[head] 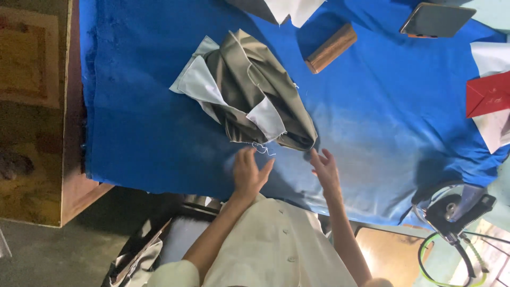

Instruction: The person irons a long beige fabric strip on a blue-covered table using a steam iron and a wooden block. After finishing the strip, the person picks up a larger beige garment, lays it flat, and continues ironing it.

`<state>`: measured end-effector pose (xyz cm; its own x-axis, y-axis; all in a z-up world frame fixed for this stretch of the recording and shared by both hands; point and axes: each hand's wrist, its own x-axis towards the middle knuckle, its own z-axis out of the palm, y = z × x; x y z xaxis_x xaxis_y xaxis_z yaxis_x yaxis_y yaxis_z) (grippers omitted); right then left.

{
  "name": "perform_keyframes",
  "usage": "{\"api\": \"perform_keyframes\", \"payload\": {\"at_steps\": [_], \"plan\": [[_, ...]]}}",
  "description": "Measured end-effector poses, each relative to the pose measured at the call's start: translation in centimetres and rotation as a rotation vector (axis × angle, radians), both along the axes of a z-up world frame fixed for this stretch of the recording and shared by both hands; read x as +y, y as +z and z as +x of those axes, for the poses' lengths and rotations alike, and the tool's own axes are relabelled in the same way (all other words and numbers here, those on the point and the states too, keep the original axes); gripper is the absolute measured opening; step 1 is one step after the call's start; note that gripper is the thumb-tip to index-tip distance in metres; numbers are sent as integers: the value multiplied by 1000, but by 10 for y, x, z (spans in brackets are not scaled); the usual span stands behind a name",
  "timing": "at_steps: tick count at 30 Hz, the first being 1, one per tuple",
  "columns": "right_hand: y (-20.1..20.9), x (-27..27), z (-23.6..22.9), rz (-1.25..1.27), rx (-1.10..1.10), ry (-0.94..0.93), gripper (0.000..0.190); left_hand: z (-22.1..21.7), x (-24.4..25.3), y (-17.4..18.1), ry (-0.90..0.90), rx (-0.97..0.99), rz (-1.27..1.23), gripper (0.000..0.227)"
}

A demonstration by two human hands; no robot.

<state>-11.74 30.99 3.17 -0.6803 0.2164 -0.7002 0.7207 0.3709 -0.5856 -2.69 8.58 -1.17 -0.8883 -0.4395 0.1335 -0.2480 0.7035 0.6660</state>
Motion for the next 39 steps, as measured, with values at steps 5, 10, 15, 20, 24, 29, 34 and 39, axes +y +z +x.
{"api": "perform_keyframes", "payload": {"at_steps": [5,10,15,20,24,29,34,39], "plan": [[-9,-35,-24,-4,-1,81,100,-36,-1,-5,-34,93,-231,57],[12,-16,-22,-75,7,117,108,0,-10,-3,-55,49,-278,39],[18,2,-15,-134,15,154,100,-7,-9,-38,7,46,-385,31],[27,-1,-20,-240,-141,138,98,-9,-2,-52,53,100,-257,4],[42,-14,-25,-363,-252,130,100,74,-11,-24,6,90,-192,8],[61,-25,-34,-416,-333,27,106,351,-67,-67,65,-717,-395,56],[54,-35,-42,-331,-488,-16,91,235,-85,8,353,-618,-191,16],[27,-52,-26,-422,-416,-225,66,5,-93,48,263,-460,259,35]]}}
